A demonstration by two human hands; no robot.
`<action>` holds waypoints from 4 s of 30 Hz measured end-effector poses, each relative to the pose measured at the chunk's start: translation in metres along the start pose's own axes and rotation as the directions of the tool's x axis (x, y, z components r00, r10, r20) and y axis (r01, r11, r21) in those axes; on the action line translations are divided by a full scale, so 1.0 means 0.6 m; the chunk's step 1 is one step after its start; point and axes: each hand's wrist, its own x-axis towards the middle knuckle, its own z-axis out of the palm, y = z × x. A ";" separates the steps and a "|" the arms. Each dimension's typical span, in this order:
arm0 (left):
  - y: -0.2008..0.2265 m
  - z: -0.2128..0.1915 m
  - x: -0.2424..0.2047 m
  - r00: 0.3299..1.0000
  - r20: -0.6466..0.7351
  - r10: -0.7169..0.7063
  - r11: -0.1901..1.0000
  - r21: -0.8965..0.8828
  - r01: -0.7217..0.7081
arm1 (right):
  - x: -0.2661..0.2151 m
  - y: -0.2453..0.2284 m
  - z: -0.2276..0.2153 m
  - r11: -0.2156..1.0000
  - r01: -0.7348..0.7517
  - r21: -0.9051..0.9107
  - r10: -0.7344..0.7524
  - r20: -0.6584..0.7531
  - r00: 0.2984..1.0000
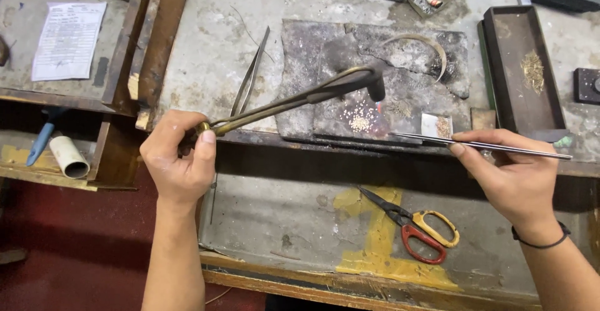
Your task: Heating small metal granules on a soldering block using a blowtorch and manipulating them with tweezers.
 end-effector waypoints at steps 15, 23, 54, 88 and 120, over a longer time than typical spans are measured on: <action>-0.004 0.009 -0.008 0.999 -0.031 -0.037 0.999 0.002 0.037 | -0.015 0.012 0.020 0.982 0.124 0.140 -0.112 -0.090 0.990; -0.009 0.026 -0.010 0.999 -0.007 -0.048 0.998 0.049 0.048 | -0.025 0.016 0.079 0.935 0.350 0.063 -0.329 -0.222 0.918; -0.002 0.034 -0.013 0.997 0.059 -0.040 0.995 0.095 0.034 | -0.014 0.009 0.089 0.884 0.467 -0.002 -0.459 -0.183 0.869; 0.002 0.033 -0.012 0.996 0.072 -0.045 0.995 0.095 0.038 | -0.009 0.004 0.086 0.867 0.497 -0.042 -0.498 -0.142 0.856; -0.007 0.018 -0.020 0.998 -0.052 -0.045 0.997 0.063 0.048 | -0.063 0.066 -0.028 0.996 0.087 0.021 -0.081 -0.196 0.977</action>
